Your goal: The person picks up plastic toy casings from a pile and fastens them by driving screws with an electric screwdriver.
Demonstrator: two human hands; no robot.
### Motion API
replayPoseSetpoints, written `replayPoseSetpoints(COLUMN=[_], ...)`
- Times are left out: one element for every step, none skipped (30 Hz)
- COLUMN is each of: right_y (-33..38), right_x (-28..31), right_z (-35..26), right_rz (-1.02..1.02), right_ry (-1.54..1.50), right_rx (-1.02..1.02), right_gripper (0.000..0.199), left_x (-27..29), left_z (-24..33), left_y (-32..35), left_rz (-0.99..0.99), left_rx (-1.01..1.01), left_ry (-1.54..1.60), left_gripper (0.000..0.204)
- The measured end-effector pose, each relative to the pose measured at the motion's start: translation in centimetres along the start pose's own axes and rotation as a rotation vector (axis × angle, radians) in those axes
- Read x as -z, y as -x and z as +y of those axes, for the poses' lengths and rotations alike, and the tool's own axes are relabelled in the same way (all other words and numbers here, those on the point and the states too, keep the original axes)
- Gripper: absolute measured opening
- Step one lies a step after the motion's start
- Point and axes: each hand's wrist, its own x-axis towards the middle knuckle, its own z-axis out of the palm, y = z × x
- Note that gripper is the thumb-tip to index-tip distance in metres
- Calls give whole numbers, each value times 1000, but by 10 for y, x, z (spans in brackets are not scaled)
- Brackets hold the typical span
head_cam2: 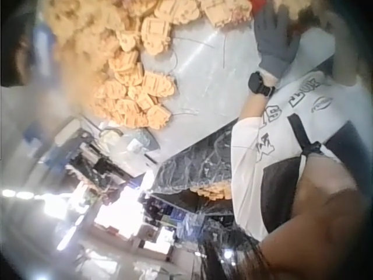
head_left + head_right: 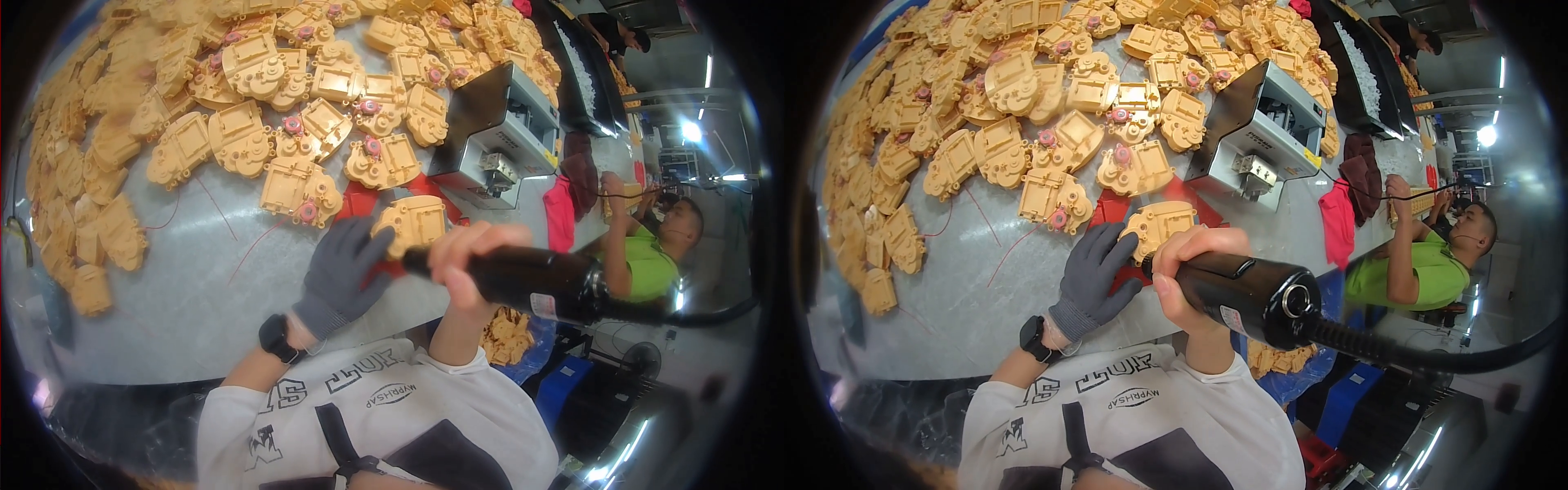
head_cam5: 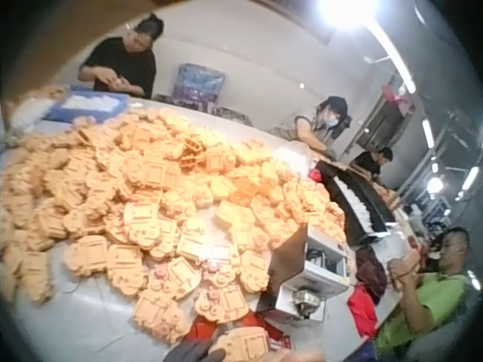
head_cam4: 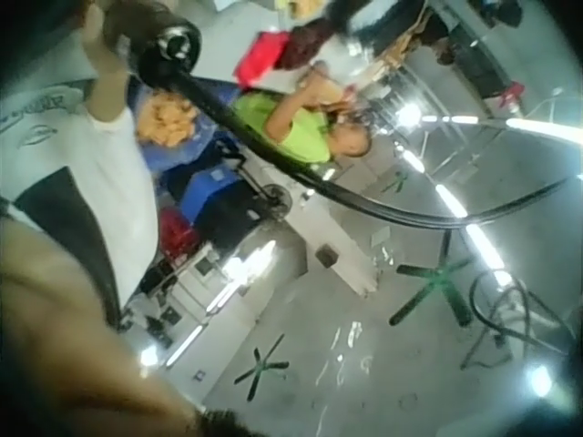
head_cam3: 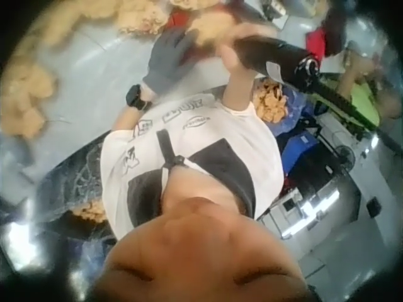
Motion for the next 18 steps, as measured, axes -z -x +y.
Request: replayPoseSetpoints(right_y=[0, -1, -1, -2, -3, -4, -6, -7, -8, -9, -9, -10, -11, -10, -11, -11, -12, -12], right_x=[-1, -3, -3, -3, -1, 0, 2, 5, 8, 11, 14, 16, 18, 17, 13, 9, 6, 7], right_z=[0, 0, -1, -1, -1, -1, -1, -1, -1, -1, 0, 1, 3, 4, 4, 5, 6, 8], right_rz=[-1, -6, -11, -12, -14, -16, -18, -15, -12, -14, -25, -34, -80, -80, -87, -94, -99, -111], right_ry=[-1, -7, -11, -11, -17, -25, -27, -88, -150, -154, -179, -206, -219, -226, -208, -190, -183, -185], right_rx=[-1, -7, -12, -14, -30, -48, -51, -65, -79, -84, -73, -65, -53, -61, -47, -33, -43, -38], right_gripper=[36, 36, 36, 36, 36, 36, 36, 35, 35, 35, 35, 35, 35, 35, 35, 35, 35, 35], left_x=[0, 0, 0, -1, 0, 1, 1, 0, -1, -2, -3, -3, -2, -2, -1, 0, 1, 0], left_z=[0, 0, -1, -1, 0, 0, 1, 0, 0, 0, 1, 1, 1, 0, 0, -2, -3, -4], left_y=[0, 0, 0, 0, -1, -1, -2, -1, -1, 0, -1, -2, -3, -2, -2, -1, -1, -2], left_rz=[4, 3, 4, 4, 4, 5, 5, 5, 0, -6, -5, -8, -11, -13, -9, -4, -1, 10], left_rx=[-2, 0, -5, -9, -7, -9, -10, -5, -5, -5, 2, 3, 3, 13, 13, 13, 19, 15], left_ry=[-1, -1, 9, 20, 20, 15, 10, 10, 6, 2, 1, 7, 14, 12, 16, 20, 32, 16], left_gripper=[65, 65, 65, 65, 65, 65, 65, 65, 65, 64, 64, 64, 63, 63, 63, 63, 63, 64])
